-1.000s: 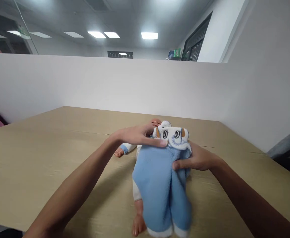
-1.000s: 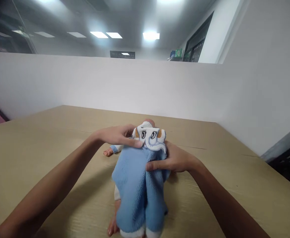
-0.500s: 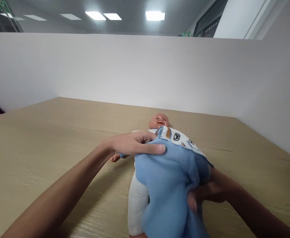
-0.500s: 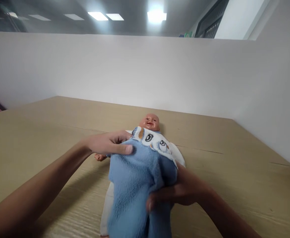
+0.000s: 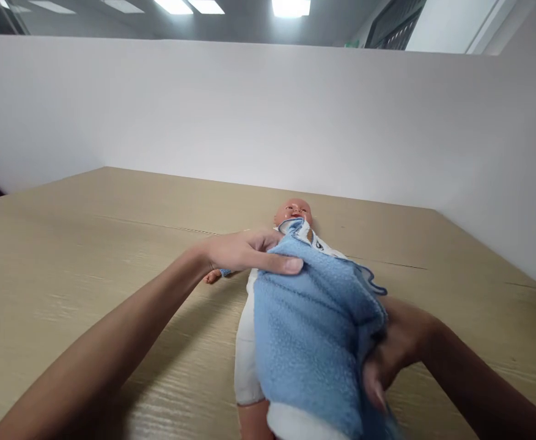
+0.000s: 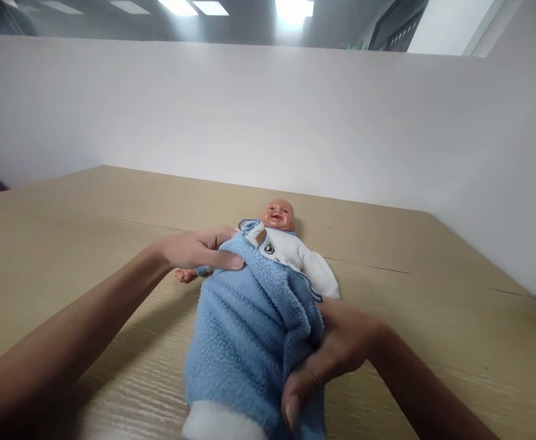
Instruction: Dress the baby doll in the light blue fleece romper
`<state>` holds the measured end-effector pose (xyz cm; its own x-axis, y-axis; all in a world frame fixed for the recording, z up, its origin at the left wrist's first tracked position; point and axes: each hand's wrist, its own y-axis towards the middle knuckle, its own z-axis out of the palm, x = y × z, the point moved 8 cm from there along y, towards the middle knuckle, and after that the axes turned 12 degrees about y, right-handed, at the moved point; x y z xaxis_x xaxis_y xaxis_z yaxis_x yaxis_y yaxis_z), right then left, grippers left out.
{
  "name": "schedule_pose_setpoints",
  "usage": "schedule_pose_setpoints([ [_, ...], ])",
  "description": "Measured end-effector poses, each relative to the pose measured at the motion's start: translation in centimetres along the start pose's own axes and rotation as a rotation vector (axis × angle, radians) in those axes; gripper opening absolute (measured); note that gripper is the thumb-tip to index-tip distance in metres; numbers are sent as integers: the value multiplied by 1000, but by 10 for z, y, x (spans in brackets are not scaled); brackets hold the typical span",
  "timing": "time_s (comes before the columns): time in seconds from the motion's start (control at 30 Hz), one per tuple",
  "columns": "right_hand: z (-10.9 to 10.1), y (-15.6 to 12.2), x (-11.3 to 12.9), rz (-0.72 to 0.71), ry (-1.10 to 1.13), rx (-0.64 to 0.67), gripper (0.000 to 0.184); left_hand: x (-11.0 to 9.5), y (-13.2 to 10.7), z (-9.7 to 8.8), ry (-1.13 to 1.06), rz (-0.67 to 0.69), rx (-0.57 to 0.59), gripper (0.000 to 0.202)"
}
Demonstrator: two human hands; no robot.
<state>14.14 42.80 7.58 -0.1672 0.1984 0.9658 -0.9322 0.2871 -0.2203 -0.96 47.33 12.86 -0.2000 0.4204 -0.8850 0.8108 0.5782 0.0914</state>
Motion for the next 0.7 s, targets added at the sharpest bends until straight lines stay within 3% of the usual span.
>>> schedule_pose_setpoints([
  [0.1, -10, 2, -2, -92, 115, -63, 88, -5, -3, 10, -34, -5, 106, 45],
  [0.23, -18, 3, -6, -215, 241, -181, 91, -1, -9, 15, -113, -28, 170, 56],
  [0.37, -15, 3, -4, -186, 232, -245, 85, 6, -11, 6, -137, -16, 84, 39],
  [0.47, -5, 3, 4, -178, 203, -100, 83, 6, -10, -3, -189, 19, -30, 40],
  [0.57, -4, 2, 11, -222, 187, 1, 77, 1, -9, 1, -192, 16, -56, 37],
  [0.7, -17, 1, 18, -322, 202, -141, 61, -9, -10, 12, -105, -42, -54, 44],
])
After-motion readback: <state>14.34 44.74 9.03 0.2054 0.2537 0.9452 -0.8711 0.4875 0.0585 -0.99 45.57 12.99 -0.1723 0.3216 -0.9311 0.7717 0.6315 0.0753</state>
